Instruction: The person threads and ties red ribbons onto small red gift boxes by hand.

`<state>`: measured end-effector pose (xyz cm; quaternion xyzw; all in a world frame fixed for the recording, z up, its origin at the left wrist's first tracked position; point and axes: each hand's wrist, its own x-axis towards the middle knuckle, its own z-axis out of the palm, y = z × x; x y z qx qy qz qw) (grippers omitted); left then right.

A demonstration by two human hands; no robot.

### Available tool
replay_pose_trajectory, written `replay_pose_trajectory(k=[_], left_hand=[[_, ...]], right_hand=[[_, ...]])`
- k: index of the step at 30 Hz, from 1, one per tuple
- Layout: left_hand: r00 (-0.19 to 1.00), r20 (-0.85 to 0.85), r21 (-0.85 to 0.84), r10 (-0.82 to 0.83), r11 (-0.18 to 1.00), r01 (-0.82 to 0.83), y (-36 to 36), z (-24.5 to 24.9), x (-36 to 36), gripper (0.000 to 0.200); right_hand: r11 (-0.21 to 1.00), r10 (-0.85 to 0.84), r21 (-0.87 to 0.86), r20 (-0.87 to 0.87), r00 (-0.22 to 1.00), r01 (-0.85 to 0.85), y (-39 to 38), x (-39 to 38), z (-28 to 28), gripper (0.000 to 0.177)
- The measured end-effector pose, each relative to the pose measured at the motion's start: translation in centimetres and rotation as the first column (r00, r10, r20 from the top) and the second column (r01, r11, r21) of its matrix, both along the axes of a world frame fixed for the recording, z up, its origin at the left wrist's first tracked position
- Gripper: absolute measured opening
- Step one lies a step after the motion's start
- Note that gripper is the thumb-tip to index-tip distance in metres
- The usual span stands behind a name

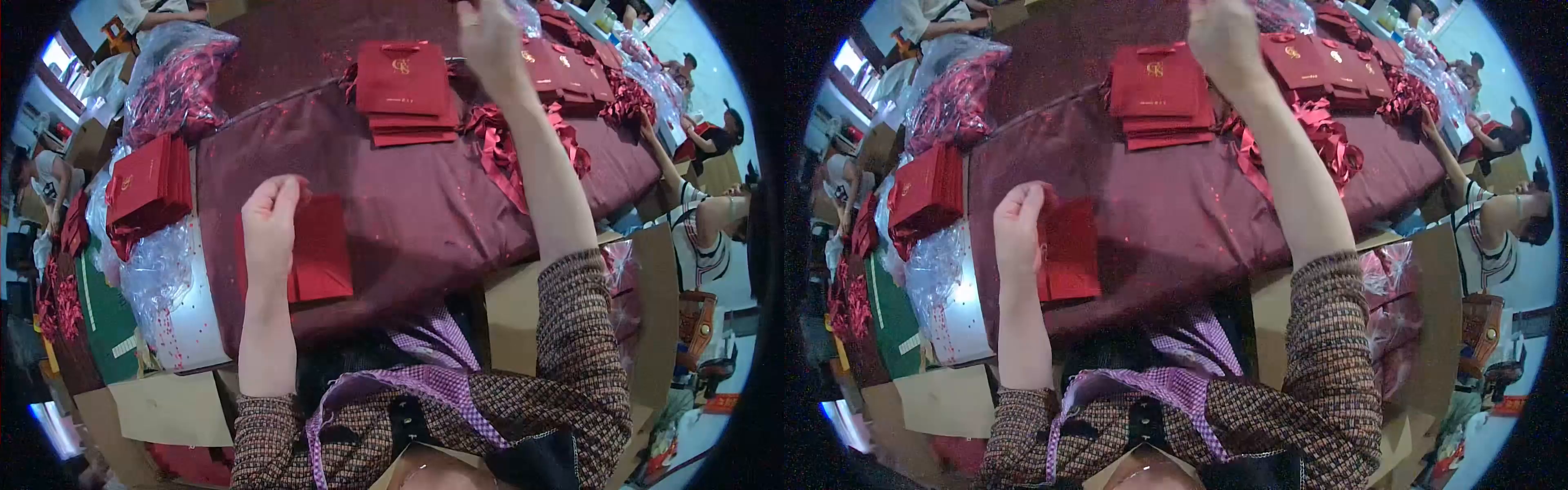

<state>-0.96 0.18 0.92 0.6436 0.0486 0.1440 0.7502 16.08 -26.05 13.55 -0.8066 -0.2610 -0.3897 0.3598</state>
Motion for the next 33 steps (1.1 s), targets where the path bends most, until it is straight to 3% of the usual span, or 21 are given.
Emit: replay_pose_trajectory(k=[1, 2, 3, 4, 5, 6, 8, 10, 12, 13, 15, 16, 18, 19, 24, 25, 28, 31, 33], left_hand=[[1.0, -0.012, 0.011, 0.013, 1.0, -0.013, 0.3, 0.4, 0.0, 0.016], [0.999, 0.002, -0.004, 0.042, 0.999, -0.042, 0.5, 0.7, 0.0, 0.016], [0.997, 0.012, -0.017, 0.073, 0.997, -0.073, 0.7, 0.8, 0.0, 0.016], [0.995, 0.032, -0.037, 0.094, 0.995, -0.093, 0.9, 0.9, 0.0, 0.016], [0.995, 0.011, -0.031, 0.1, 0.995, -0.099, 1.4, 0.6, 0.1, 0.016], [0.993, 0.04, -0.053, 0.111, 0.993, -0.108, 1.8, 0.3, 0.3, 0.016], [0.989, 0.063, -0.094, 0.137, 0.987, -0.131, 1.7, 0.5, 0.5, 0.016], [0.991, 0.068, -0.094, 0.114, 0.99, -0.108, 1.8, 0.3, 0.6, 0.016], [0.99, 0.081, -0.077, 0.116, 0.991, -0.11, 2.1, -0.2, 0.9, 0.015], [0.99, 0.084, -0.069, 0.109, 0.992, -0.104, 2.2, -0.2, 0.9, 0.014], [0.993, 0.049, -0.082, 0.111, 0.991, -0.106, 2.3, -0.3, 1.0, 0.013], [0.993, 0.043, -0.078, 0.106, 0.992, -0.103, 2.2, -0.2, 0.9, 0.013], [0.996, 0.035, -0.064, 0.088, 0.994, -0.085, 2.2, -0.3, 1.1, 0.013], [0.996, 0.031, -0.049, 0.088, 0.995, -0.086, 2.3, -0.6, 1.2, 0.013], [0.995, 0.039, -0.001, 0.093, 0.996, -0.093, 2.3, -0.8, 1.9, 0.014], [0.994, 0.045, 0.016, 0.102, 0.995, -0.102, 2.3, -0.6, 1.9, 0.014], [0.993, 0.093, 0.005, 0.068, 0.998, -0.068, 2.7, 1.1, 1.3, 0.015], [0.981, 0.167, 0.026, 0.103, 0.994, -0.109, 2.9, 3.9, -0.7, 0.017], [0.979, 0.166, 0.078, 0.116, 0.988, -0.13, 4.5, 5.0, -2.2, 0.022]], right_hand=[[0.92, -0.204, -0.272, 0.28, 0.938, 0.282, 0.6, 3.9, -4.3, 0.026], [0.922, -0.078, -0.373, 0.074, 0.994, 0.1, 1.8, 2.2, -4.3, 0.032], [0.883, 0.039, -0.467, -0.015, 0.999, -0.042, 1.7, 4.0, -8.2, 0.037], [0.688, -0.104, -0.689, -0.405, 0.908, -0.228, 2.1, 4.6, -10.6, 0.05], [0.588, -0.178, -0.8, -0.272, 0.946, -0.12, 2.0, 3.2, -13.2, 0.062], [0.659, -0.087, -0.742, -0.237, 0.968, -0.123, 1.3, 4.9, -15.0, 0.066], [0.705, -0.053, -0.589, -0.599, 0.799, -0.395, 1.4, 4.4, -10.8, 0.065], [0.782, 0.068, -0.536, -0.435, 0.898, -0.319, 0.1, 5.0, -10.9, 0.044], [0.889, 0.225, -0.208, -0.58, 0.783, -0.409, -1.2, 2.9, -8.0, 0.037], [0.926, 0.12, -0.21, -0.624, 0.772, -0.313, -1.3, -0.5, -4.7, 0.035], [0.92, 0.048, -0.272, -0.636, 0.77, -0.282, -3.6, -2.8, -3.4, 0.032], [0.909, 0.122, -0.209, -0.695, 0.709, -0.36, -5.1, -4.4, -3.0, 0.032], [0.877, 0.142, -0.294, -0.598, 0.789, -0.381, -8.6, -5.5, -6.2, 0.032], [0.887, 0.08, -0.309, -0.629, 0.773, -0.343, -9.2, -7.6, -6.1, 0.024], [0.953, -0.083, -0.271, -0.664, 0.743, -0.135, -12.1, -10.9, -9.8, 0.024], [0.974, -0.032, -0.199, -0.589, 0.808, -0.107, -12.1, -10.7, -11.0, 0.025], [0.946, -0.222, -0.319, -0.525, 0.822, 0.052, -10.4, -10.1, -12.2, 0.029], [0.886, -0.283, -0.414, -0.122, 0.951, 0.21, -9.0, -8.1, -14.6, 0.031], [0.827, -0.321, -0.506, -0.065, 0.945, 0.246, -9.3, -6.7, -16.2, 0.026]])
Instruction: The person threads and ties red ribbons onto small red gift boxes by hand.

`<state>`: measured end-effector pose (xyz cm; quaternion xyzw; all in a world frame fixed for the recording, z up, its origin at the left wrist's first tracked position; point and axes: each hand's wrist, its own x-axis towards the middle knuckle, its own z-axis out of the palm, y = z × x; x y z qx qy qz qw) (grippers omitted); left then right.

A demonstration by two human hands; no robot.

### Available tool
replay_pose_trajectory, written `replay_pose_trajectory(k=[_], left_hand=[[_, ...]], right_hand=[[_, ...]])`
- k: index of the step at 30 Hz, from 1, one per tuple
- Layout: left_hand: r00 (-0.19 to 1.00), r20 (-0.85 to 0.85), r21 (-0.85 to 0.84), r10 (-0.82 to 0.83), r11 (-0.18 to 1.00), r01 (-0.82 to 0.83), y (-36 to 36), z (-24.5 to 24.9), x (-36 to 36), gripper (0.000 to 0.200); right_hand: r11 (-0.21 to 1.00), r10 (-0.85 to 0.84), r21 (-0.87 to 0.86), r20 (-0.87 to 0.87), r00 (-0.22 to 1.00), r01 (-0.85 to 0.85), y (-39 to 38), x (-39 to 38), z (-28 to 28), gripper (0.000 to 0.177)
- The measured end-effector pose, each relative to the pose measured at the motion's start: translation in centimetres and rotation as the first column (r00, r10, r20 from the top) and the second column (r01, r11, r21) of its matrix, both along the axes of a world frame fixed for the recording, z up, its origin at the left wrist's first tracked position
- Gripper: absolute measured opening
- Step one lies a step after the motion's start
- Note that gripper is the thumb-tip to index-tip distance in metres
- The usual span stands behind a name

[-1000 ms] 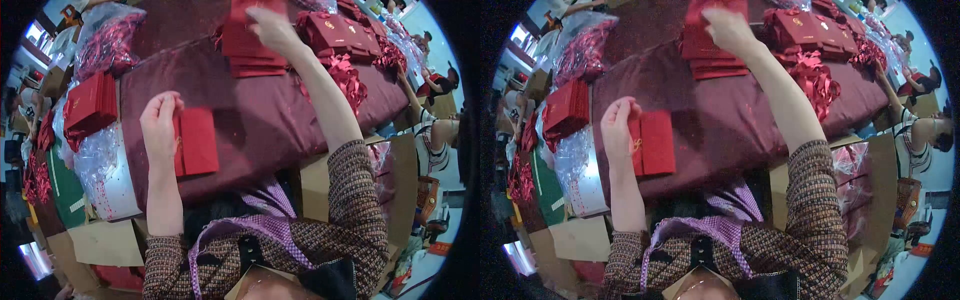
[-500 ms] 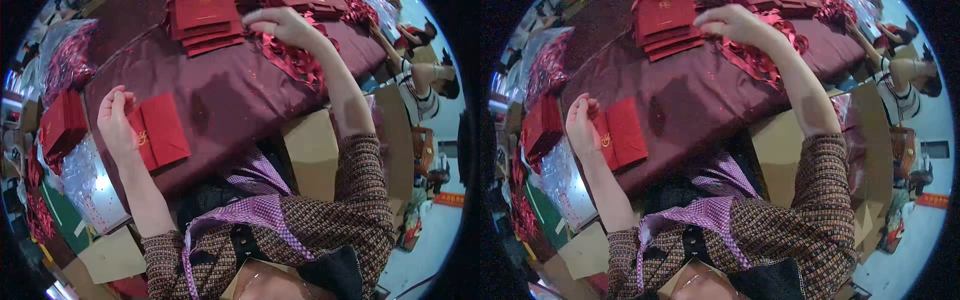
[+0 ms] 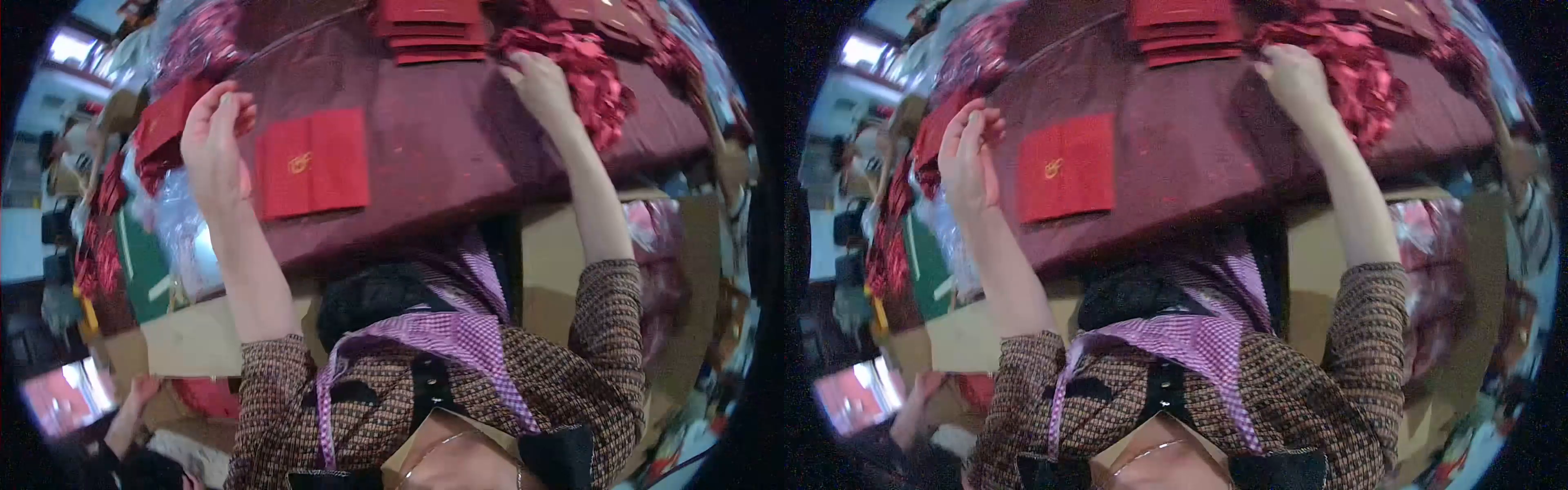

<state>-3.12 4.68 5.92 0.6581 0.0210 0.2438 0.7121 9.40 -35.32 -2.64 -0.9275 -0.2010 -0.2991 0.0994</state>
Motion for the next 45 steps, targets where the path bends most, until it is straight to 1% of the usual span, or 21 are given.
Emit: replay_pose_trajectory(k=[1, 3, 6, 7, 9, 13, 15, 16, 18, 20, 23, 24, 25, 26, 27, 29, 30, 34, 40, 42, 45], left_hand=[[0.999, -0.009, 0.024, 0.038, 0.999, -0.037, 0.5, 0.5, -1.0, 0.021], [0.992, -0.076, 0.108, 0.103, 0.99, -0.095, 3.0, 0.1, -2.7, 0.021], [0.935, -0.24, 0.311, 0.263, 0.933, -0.183, 5.0, -1.8, -4.3, 0.019], [0.923, -0.193, 0.481, 0.332, 0.852, -0.206, 5.2, -3.0, -4.8, 0.023], [0.895, -0.296, 0.57, 0.335, 0.813, -0.116, 5.1, -4.1, -5.2, 0.027], [0.895, -0.277, 0.689, 0.35, 0.721, -0.069, 3.2, -5.3, -4.2, 0.031], [0.902, -0.273, 0.715, 0.334, 0.697, -0.042, 3.5, -7.2, -3.1, 0.035], [0.88, -0.315, 0.724, 0.356, 0.689, -0.019, 3.0, -7.1, -3.0, 0.04], [0.858, -0.321, 0.775, 0.402, 0.632, -0.006, 1.8, -6.5, -3.0, 0.042], [0.901, -0.215, 0.778, 0.378, 0.623, -0.075, 1.6, -7.2, -3.2, 0.04], [0.904, 0.008, 0.81, 0.428, 0.527, -0.257, 1.1, -6.8, -4.5, 0.032], [0.887, -0.107, 0.816, 0.45, 0.549, -0.18, 1.0, -6.4, -5.1, 0.03], [0.881, -0.056, 0.8, 0.47, 0.549, -0.243, 1.0, -7.7, -5.1, 0.03], [0.888, -0.138, 0.792, 0.439, 0.587, -0.167, 0.9, -7.8, -5.5, 0.029], [0.879, -0.031, 0.764, 0.476, 0.578, -0.286, 0.4, -8.4, -5.6, 0.028], [0.851, -0.003, 0.697, 0.525, 0.611, -0.375, -0.9, -9.0, -5.3, 0.023], [0.814, 0.021, 0.708, 0.581, 0.566, -0.422, -1.5, -9.4, -5.5, 0.022], [0.807, 0.047, 0.699, 0.589, 0.558, -0.448, -2.0, -9.9, -5.9, 0.022], [0.813, 0.031, 0.721, 0.582, 0.55, -0.422, -2.1, -9.9, -6.3, 0.018], [0.811, 0.023, 0.695, 0.585, 0.574, -0.434, -2.1, -10.0, -5.9, 0.016], [0.809, 0.003, 0.696, 0.588, 0.58, -0.424, -1.9, -10.4, -5.6, 0.013]], right_hand=[[0.999, 0.047, 0.015, -0.127, 0.991, -0.046, -0.3, 0.7, -0.4, 0.026], [0.984, 0.145, 0.109, -0.054, 0.988, -0.139, 0.0, 0.6, -0.4, 0.015], [0.99, 0.099, 0.102, -0.018, 0.995, -0.096, 0.3, 0.4, 0.2, 0.011], [0.975, 0.157, 0.149, 0.049, 0.986, -0.163, 0.6, 0.1, 0.7, 0.01], [0.964, 0.204, 0.152, 0.112, 0.972, -0.22, 1.6, -0.2, 1.7, 0.011], [0.974, 0.163, 0.116, 0.247, 0.955, -0.197, 5.5, -2.4, 4.4, 0.011], [0.882, 0.364, 0.258, 0.16, 0.918, -0.394, 6.1, -2.1, 4.5, 0.011], [0.813, 0.42, 0.448, -0.009, 0.908, -0.371, 6.8, -2.9, 4.3, 0.011], [0.712, 0.494, 0.626, -0.122, 0.861, -0.32, 8.6, -4.9, 4.0, 0.011], [0.641, 0.627, 0.672, -0.179, 0.759, -0.371, 10.4, -6.5, 3.8, 0.01], [0.729, 0.619, 0.565, -0.301, 0.725, -0.387, 12.6, -8.2, 2.5, 0.008], [0.711, 0.667, 0.522, -0.286, 0.688, -0.472, 12.8, -7.9, 1.4, 0.008], [0.746, 0.652, 0.393, -0.266, 0.71, -0.538, 12.4, -7.2, -1.1, 0.009], [0.734, 0.661, 0.428, -0.271, 0.699, -0.528, 12.6, -7.7, -1.0, 0.01], [0.726, 0.668, 0.457, -0.289, 0.686, -0.514, 12.8, -7.6, -0.9, 0.01], [0.767, 0.627, 0.431, -0.347, 0.698, -0.475, 12.4, -6.7, -1.3, 0.013], [0.771, 0.624, 0.411, -0.334, 0.706, -0.487, 12.4, -6.5, -1.3, 0.015], [0.746, 0.646, 0.388, -0.223, 0.73, -0.541, 11.9, -6.5, -1.9, 0.019], [0.714, 0.668, 0.491, -0.261, 0.697, -0.5, 11.7, -6.3, -1.6, 0.016], [0.676, 0.707, 0.472, -0.199, 0.679, -0.566, 11.4, -5.6, -1.7, 0.017], [0.728, 0.661, 0.445, -0.249, 0.708, -0.522, 11.4, -5.8, -1.5, 0.02]])
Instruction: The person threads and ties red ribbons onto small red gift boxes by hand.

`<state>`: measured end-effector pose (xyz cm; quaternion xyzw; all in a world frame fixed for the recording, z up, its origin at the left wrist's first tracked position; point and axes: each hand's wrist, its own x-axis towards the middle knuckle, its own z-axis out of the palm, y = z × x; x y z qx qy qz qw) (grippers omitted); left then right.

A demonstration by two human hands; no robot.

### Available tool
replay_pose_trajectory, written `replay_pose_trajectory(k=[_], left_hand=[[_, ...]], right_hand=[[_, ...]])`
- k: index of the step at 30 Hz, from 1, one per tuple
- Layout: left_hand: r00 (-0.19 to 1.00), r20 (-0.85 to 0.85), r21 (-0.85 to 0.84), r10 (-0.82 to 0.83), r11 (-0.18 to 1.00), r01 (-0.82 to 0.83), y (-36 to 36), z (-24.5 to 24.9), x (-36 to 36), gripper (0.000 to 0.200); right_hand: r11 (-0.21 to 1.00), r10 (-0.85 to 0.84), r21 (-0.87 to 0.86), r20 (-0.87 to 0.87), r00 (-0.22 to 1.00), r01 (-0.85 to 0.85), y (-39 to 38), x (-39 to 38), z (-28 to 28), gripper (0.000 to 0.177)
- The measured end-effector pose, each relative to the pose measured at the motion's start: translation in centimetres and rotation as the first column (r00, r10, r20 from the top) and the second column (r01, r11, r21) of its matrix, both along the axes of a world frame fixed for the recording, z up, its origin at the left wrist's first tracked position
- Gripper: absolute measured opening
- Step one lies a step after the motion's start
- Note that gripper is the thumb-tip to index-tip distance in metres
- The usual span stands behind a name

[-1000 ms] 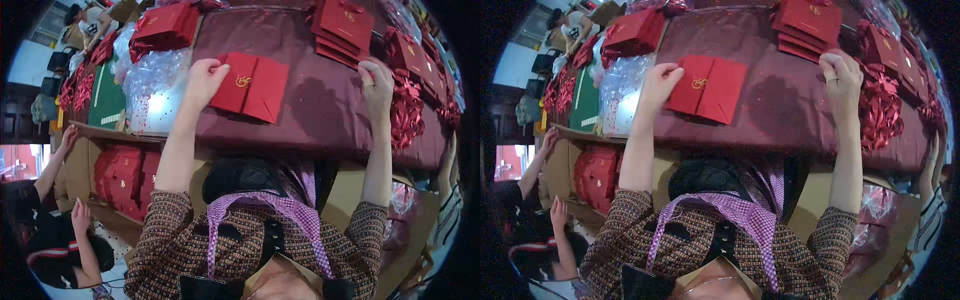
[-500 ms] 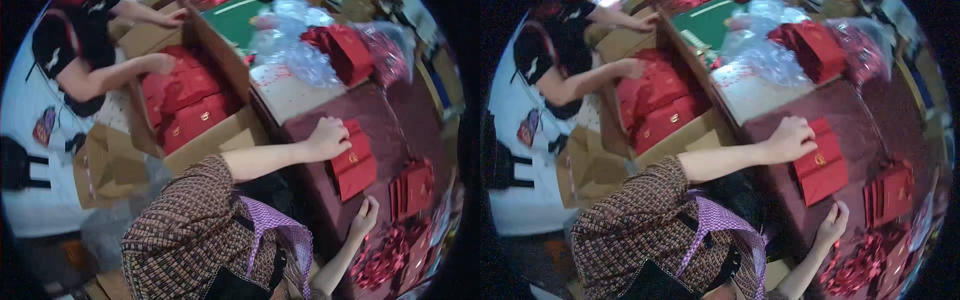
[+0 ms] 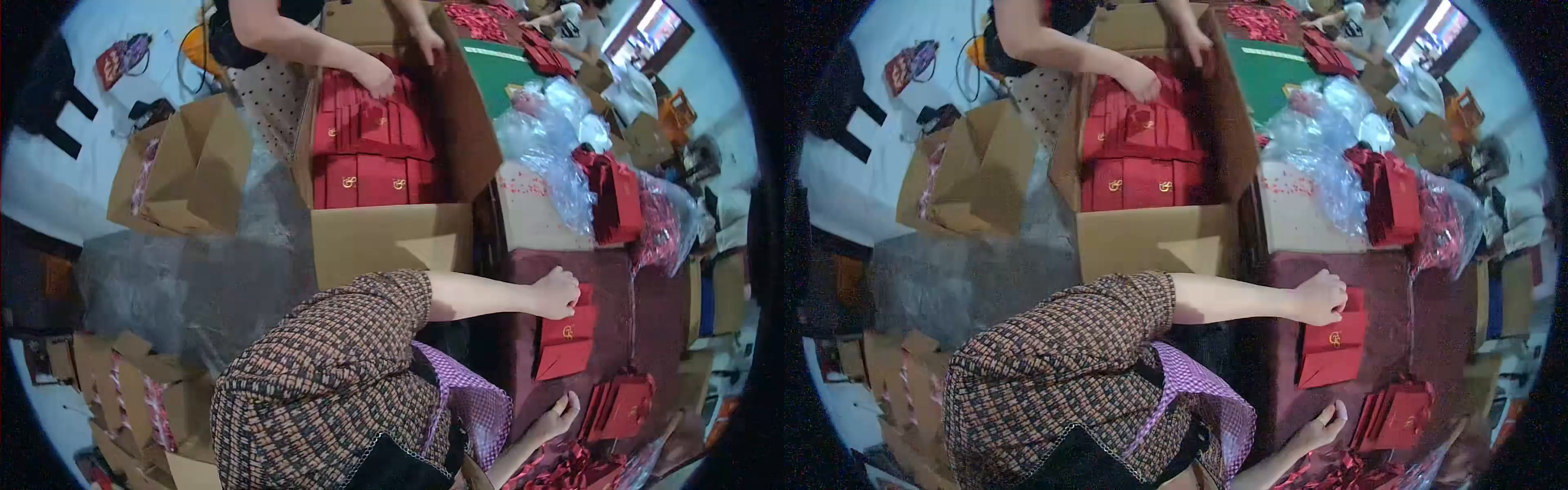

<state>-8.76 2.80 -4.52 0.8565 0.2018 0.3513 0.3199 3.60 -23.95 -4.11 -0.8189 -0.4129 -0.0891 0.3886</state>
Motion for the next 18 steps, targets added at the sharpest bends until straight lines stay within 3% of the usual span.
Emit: replay_pose_trajectory(k=[2, 5, 7, 9, 12, 14, 18], left_hand=[[0.994, -0.109, 0.026, 0.018, 1.0, -0.015, -0.1, 0.4, 0.2, 0.014], [0.964, -0.265, -0.098, 0.025, 0.994, -0.053, -1.5, 1.8, 0.3, 0.017], [0.964, -0.26, -0.119, -0.059, 0.992, 0.029, -2.7, 3.9, -2.1, 0.015], [0.978, -0.208, -0.122, -0.028, 0.993, 0.002, -3.5, 3.7, -2.6, 0.015], [0.981, -0.136, -0.259, -0.141, 0.96, 0.102, -4.0, 4.4, -4.1, 0.017], [0.984, -0.099, -0.307, -0.15, 0.945, 0.113, -4.3, 4.4, -5.1, 0.018], [0.986, -0.036, -0.405, -0.161, 0.904, 0.132, -4.6, 3.9, -5.6, 0.013]], right_hand=[[1.0, 0.002, 0.008, -0.01, 1.0, -0.001, 0.1, -0.1, -0.1, 0.019], [1.0, 0.03, -0.007, 0.014, 0.999, -0.03, -0.3, 0.8, -0.6, 0.019], [0.998, 0.025, -0.057, 0.025, 0.999, -0.024, -0.3, 0.4, -0.6, 0.018], [0.996, 0.04, -0.076, 0.04, 0.998, -0.037, -0.6, 0.6, -0.6, 0.018], [0.995, 0.059, -0.08, 0.024, 0.998, -0.057, -1.2, 1.0, -0.7, 0.019], [0.991, 0.058, -0.123, 0.092, 0.994, -0.046, -1.7, 1.5, -0.6, 0.021], [0.993, 0.041, -0.113, 0.068, 0.997, -0.033, -1.9, 1.0, -0.3, 0.02]])
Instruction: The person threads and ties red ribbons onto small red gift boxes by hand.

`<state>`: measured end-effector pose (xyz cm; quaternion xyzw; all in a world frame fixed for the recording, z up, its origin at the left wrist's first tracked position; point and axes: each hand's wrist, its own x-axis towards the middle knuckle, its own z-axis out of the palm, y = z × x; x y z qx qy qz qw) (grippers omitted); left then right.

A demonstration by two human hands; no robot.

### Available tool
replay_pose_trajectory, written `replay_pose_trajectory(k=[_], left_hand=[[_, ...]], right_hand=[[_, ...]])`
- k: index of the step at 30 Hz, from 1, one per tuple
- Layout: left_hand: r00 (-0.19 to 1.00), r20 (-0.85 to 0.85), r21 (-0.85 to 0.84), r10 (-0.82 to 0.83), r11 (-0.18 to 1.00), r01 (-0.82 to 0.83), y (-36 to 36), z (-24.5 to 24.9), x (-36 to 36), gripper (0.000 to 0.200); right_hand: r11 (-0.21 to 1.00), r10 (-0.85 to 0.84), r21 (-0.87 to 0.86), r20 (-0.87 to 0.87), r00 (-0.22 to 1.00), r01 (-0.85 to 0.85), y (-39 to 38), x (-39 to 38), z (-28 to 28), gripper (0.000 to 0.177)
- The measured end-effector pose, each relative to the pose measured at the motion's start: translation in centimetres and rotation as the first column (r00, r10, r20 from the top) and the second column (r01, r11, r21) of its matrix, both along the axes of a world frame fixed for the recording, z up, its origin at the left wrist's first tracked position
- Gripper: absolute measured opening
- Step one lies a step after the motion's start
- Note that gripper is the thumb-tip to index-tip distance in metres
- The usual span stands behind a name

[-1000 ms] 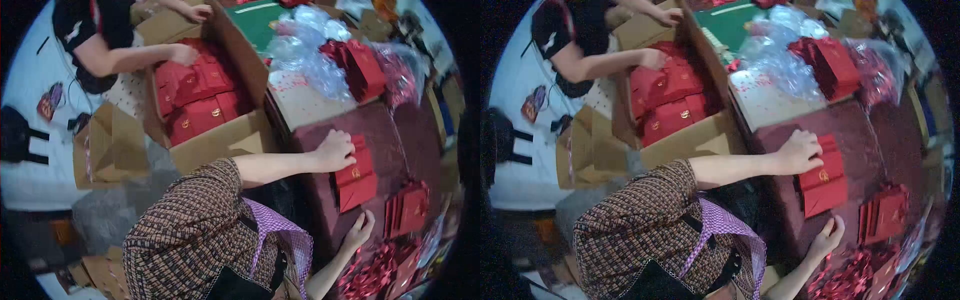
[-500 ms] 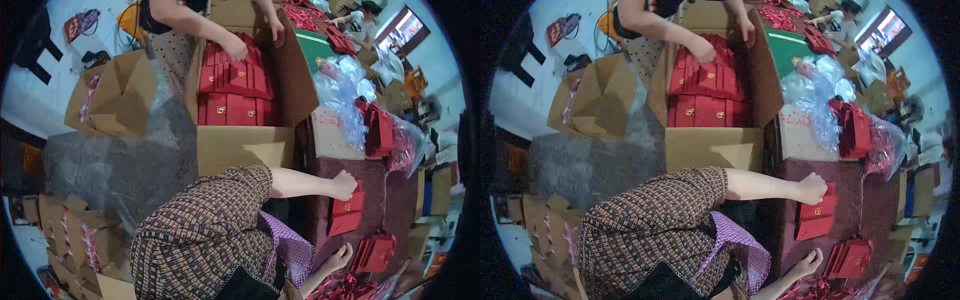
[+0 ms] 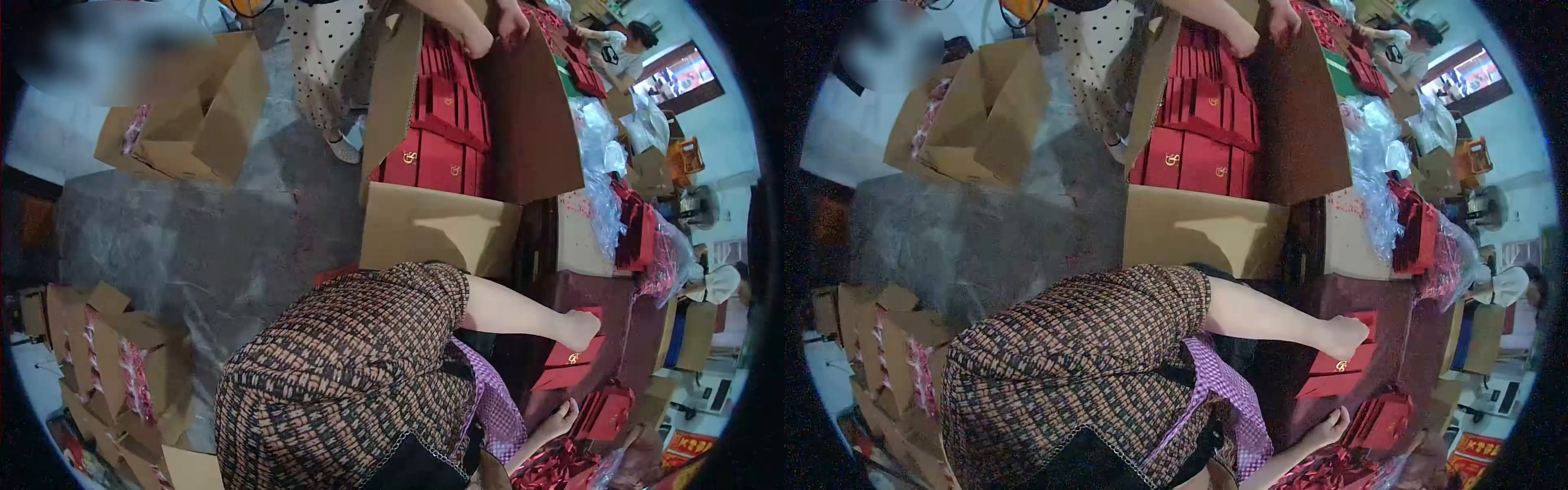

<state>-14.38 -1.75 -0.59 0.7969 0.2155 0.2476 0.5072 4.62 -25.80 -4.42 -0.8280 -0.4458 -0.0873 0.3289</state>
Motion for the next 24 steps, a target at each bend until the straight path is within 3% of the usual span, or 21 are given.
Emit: replay_pose_trajectory(k=[4, 6, 7, 9, 10, 11, 12, 13, 14, 16, 17, 18, 20, 21, 24], left_hand=[[1.0, 0.014, -0.095, 0.01, 0.995, -0.009, -0.2, -0.6, 0.3, 0.008], [0.999, -0.034, 0.068, 0.011, 0.998, -0.009, -0.1, -2.3, 2.5, 0.007], [0.995, 0.082, -0.001, 0.053, 0.999, -0.053, -0.3, -1.1, -0.2, 0.007], [0.988, 0.102, 0.119, 0.116, 0.985, -0.128, 0.2, -5.6, 4.7, 0.009], [0.988, 0.087, 0.019, 0.124, 0.992, -0.127, 0.4, -4.3, 2.5, 0.008], [0.977, 0.126, -0.132, 0.174, 0.979, -0.157, -0.1, -3.8, 1.6, 0.011], [0.984, 0.16, -0.121, 0.078, 0.991, -0.058, 0.3, -1.6, -1.9, 0.013], [0.995, 0.086, -0.074, 0.06, 0.996, -0.053, 0.2, -1.4, -1.8, 0.017], [0.973, 0.21, -0.125, 0.094, 0.99, -0.069, -0.1, -2.7, -0.5, 0.021], [0.992, 0.125, 0.002, 0.015, 1.0, -0.015, -0.7, -0.3, -1.2, 0.025], [0.989, 0.148, -0.23, -0.027, 0.971, 0.061, -1.1, -2.0, 1.0, 0.028], [0.99, 0.084, -0.002, -0.114, 0.993, 0.115, -1.2, 0.8, -0.1, 0.03], [0.968, 0.196, -0.379, -0.159, 0.898, 0.225, -2.1, 0.3, 0.9, 0.032], [0.966, 0.155, -0.362, -0.208, 0.898, 0.251, -1.9, -0.1, 1.7, 0.033], [0.955, 0.136, -0.415, -0.262, 0.861, 0.295, -2.9, 0.1, 4.0, 0.023]], right_hand=[[0.999, 0.042, 0.004, -0.007, 0.999, -0.041, -0.2, 1.0, -0.3, 0.02], [0.999, 0.029, -0.022, -0.008, 1.0, -0.029, 0.1, 1.6, -0.3, 0.02], [0.999, 0.007, -0.043, -0.016, 1.0, -0.007, -0.1, 1.5, -0.2, 0.02], [0.995, 0.097, -0.012, -0.057, 0.994, -0.098, 0.2, 2.3, -0.1, 0.021], [0.987, 0.159, 0.009, -0.058, 0.986, -0.159, 0.0, 3.4, -0.2, 0.021], [0.993, 0.109, 0.069, -0.273, 0.956, -0.093, -0.5, 4.1, -0.6, 0.022], [0.981, 0.192, 0.056, -0.168, 0.967, -0.185, 0.5, 1.5, 1.5, 0.022], [0.994, 0.106, -0.017, -0.177, 0.978, -0.111, 0.7, 0.4, 2.8, 0.02], [0.998, 0.042, 0.055, -0.257, 0.965, -0.028, 0.1, 0.3, 2.6, 0.019], [0.988, 0.106, 0.136, -0.203, 0.974, -0.079, -0.2, -2.0, 5.1, 0.019], [0.984, -0.058, 0.141, -0.322, 0.945, 0.108, -0.7, -2.7, 5.7, 0.016], [0.961, 0.053, 0.274, -0.302, 0.952, 0.033, -1.0, -3.7, 6.8, 0.014], [0.96, -0.004, 0.272, -0.218, 0.976, 0.065, -1.6, -4.9, 7.6, 0.014], [0.954, 0.02, 0.299, -0.178, 0.984, 0.035, -1.7, -4.8, 7.7, 0.013], [0.929, -0.026, 0.34, -0.334, 0.942, 0.146, -1.5, -6.4, 8.2, 0.016]])
